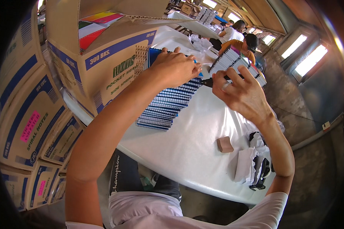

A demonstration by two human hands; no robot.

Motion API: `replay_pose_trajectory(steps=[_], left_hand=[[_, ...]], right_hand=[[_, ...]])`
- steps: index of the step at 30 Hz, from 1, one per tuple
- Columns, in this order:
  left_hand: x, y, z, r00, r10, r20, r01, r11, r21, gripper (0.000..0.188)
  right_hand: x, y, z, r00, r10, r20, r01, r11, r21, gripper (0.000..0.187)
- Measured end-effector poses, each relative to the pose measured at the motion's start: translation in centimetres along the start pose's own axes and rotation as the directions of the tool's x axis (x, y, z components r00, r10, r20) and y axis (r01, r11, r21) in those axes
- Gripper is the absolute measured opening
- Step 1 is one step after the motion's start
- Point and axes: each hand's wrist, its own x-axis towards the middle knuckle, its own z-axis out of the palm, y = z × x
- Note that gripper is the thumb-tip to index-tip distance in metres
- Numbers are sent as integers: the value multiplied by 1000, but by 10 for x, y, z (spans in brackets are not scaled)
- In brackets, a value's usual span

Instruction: The person uses wire cutters to snip the ends of metal spiral bindings on a stack of notebooks and then pulls the cut pieces away by hand.

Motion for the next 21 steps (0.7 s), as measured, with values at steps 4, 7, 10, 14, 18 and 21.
replay_pose_trajectory(steps=[4,7,10,14,18,21], left_hand=[[-1,1,-8,998,32,45,-31,999,-18,48],[-3,3,-12,997,16,69,-15,1000,-15,47],[-3,0,-17,997,3,72,-7,999,53,48],[6,6,-15,993,118,10,-117,974,195,52],[-13,10,-31,857,295,-423,-168,935,312,49],[-74,24,-43,799,217,-561,-378,907,-187,48]], right_hand=[[20,-35,-30,900,181,396,-116,976,-184,25],[1,-21,-19,935,343,91,-353,925,141,34],[-40,-59,13,783,522,338,-616,727,303,45],[-126,-164,92,595,398,698,-777,507,373,49],[-138,-206,110,480,175,860,-834,395,385,53],[-138,-209,136,696,487,527,-714,392,580,51]])
